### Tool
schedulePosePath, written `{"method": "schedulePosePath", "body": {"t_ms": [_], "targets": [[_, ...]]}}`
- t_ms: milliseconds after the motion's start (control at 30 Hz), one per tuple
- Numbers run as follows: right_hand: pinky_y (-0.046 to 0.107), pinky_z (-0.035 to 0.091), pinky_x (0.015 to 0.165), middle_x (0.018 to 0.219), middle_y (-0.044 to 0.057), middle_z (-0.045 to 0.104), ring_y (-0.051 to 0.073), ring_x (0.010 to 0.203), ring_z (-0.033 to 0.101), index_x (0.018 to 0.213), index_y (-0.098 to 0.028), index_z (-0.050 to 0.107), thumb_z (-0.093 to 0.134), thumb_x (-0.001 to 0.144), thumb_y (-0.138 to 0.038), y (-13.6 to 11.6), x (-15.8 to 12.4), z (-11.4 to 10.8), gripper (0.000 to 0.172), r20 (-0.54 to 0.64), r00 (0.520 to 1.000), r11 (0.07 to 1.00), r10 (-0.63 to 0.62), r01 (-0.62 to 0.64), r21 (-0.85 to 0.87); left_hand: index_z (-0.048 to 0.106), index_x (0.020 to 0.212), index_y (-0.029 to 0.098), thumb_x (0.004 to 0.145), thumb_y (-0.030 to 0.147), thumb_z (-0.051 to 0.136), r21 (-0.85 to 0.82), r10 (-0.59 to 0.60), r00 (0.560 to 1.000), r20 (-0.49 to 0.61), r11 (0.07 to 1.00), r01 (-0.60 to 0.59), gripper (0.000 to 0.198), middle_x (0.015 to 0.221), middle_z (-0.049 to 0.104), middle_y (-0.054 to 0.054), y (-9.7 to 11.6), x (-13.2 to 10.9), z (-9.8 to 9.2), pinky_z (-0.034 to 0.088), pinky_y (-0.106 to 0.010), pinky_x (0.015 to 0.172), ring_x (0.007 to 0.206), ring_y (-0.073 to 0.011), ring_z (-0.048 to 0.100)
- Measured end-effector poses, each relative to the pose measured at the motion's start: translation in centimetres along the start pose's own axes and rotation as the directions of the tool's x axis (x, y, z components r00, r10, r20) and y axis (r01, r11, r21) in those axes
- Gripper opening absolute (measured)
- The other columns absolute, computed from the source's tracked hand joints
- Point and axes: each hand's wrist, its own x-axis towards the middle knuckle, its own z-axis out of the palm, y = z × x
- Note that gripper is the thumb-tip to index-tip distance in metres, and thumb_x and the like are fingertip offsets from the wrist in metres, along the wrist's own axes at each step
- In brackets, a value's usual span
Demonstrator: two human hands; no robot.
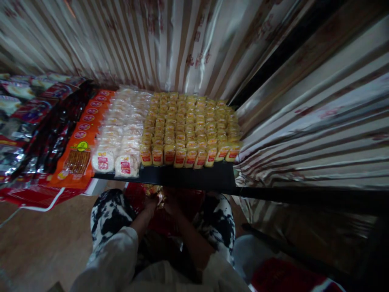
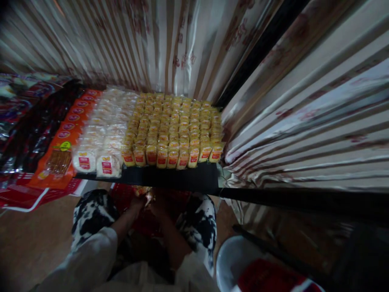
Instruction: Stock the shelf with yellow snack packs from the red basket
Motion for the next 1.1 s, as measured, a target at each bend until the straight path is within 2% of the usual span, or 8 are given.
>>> {"method": "schedulePosePath", "body": {"t_ms": [233, 400, 533, 667, 767, 933, 1033, 1100], "targets": [[0.035, 0.045, 0.089, 0.108, 0.005, 0.064, 0.018, 0.099, 0.059, 0.111, -0.019, 0.058, 0.042, 0.074, -0.012, -1.9, -0.5, -2.4, 0.041, -0.119, 0.993, 0.99, -0.026, 0.042, 0.134, 0.059, 0.103, 0.015, 0.078, 0.014, 0.05, -0.183, 0.023, 0.99, 0.137, 0.983, 0.003, 0.027, 0.063, 0.06, 0.001, 0.5, -3.4, 0.0, 0.037, -0.018, 0.043, 0.043, -0.0076, 0.049], [0.037, 0.043, 0.091, 0.108, 0.009, 0.063, 0.02, 0.1, 0.058, 0.112, -0.016, 0.057, 0.041, 0.078, -0.015, -4.6, -2.4, -4.6, 0.037, -0.23, 0.971, 0.988, -0.062, 0.093, 0.125, 0.064, 0.079, 0.013, 0.07, 0.017, 0.06, -0.27, 0.178, 0.966, 0.187, 0.955, -0.124, 0.01, 0.061, 0.06, 0.0, 1.0, -6.1, -1.7, 0.038, -0.019, 0.046, 0.049, -0.0089, 0.051], [0.04, 0.037, 0.099, 0.12, 0.01, 0.055, 0.022, 0.113, 0.049, 0.117, -0.017, 0.055, 0.044, 0.076, -0.014, -6.0, -4.6, -6.2, 0.042, -0.323, 0.933, 0.979, -0.16, 0.191, 0.067, 0.064, 0.07, 0.013, 0.059, 0.018, 0.07, -0.298, 0.307, 0.919, 0.248, 0.927, -0.229, 0.014, 0.061, 0.061, 0.0, 1.4, -7.9, -3.2, 0.043, -0.021, 0.056, 0.058, -0.0111, 0.056], [0.04, 0.035, 0.102, 0.123, 0.011, 0.051, 0.021, 0.117, 0.046, 0.125, -0.018, 0.049, 0.046, 0.074, -0.012, -6.6, -6.4, -8.0, 0.051, -0.338, 0.909, 0.959, -0.245, 0.279, 0.055, 0.064, 0.09, 0.014, 0.056, 0.031, 0.073, -0.307, 0.484, 0.843, 0.236, 0.86, -0.408, 0.039, 0.068, 0.062, 0.0, 2.4, -9.4, -4.0, 0.045, -0.025, 0.061, 0.063, -0.0137, 0.057], [0.039, 0.036, 0.102, 0.125, 0.01, 0.049, 0.02, 0.119, 0.044, 0.131, -0.019, 0.043, 0.046, 0.075, -0.011, -7.2, -7.1, -9.8, 0.057, -0.319, 0.888, 0.931, -0.332, 0.362, 0.04, 0.058, 0.108, 0.015, 0.06, 0.039, 0.069, -0.301, 0.631, 0.748, 0.207, 0.768, -0.565, 0.054, 0.077, 0.064, -0.002, 4.0, -10.8, -4.1, 0.046, -0.027, 0.066, 0.071, -0.016, 0.059], [0.034, 0.043, 0.096, 0.126, 0.01, 0.048, 0.018, 0.113, 0.049, 0.133, -0.021, 0.04, 0.045, 0.078, -0.011, -8.8, -7.7, -13.4, 0.057, -0.39, 0.815, 0.886, -0.427, 0.464, -0.002, 0.055, 0.11, 0.016, 0.068, 0.039, 0.06, -0.214, 0.788, 0.58, 0.208, 0.615, -0.759, 0.048, 0.092, 0.065, -0.005, 7.3, -13.7, -4.1, 0.046, -0.028, 0.075, 0.082, -0.0177, 0.059], [0.03, 0.05, 0.086, 0.125, 0.012, 0.048, 0.016, 0.101, 0.056, 0.134, -0.02, 0.038, 0.043, 0.082, -0.014, -9.7, -8.0, -15.2, 0.053, -0.45, 0.775, 0.872, -0.444, 0.49, -0.015, 0.056, 0.106, 0.018, 0.072, 0.036, 0.056, -0.105, 0.826, 0.529, 0.196, 0.554, -0.826, 0.039, 0.087, 0.064, -0.002, 9.3, -15.2, -3.9, 0.046, -0.026, 0.07, 0.074, -0.0153, 0.058], [0.034, 0.049, 0.088, 0.125, 0.013, 0.048, 0.018, 0.107, 0.053, 0.133, -0.019, 0.04, 0.042, 0.084, -0.018, -10.1, -8.2, -15.9, 0.048, -0.54, 0.713, 0.869, -0.448, 0.488, -0.076, 0.056, 0.104, 0.018, 0.073, 0.037, 0.055, -0.066, 0.842, 0.511, 0.175, 0.527, -0.847, 0.036, 0.081, 0.063, 0.0, 10.8, -15.9, -3.6, 0.045, -0.025, 0.065, 0.068, -0.0137, 0.057]]}}
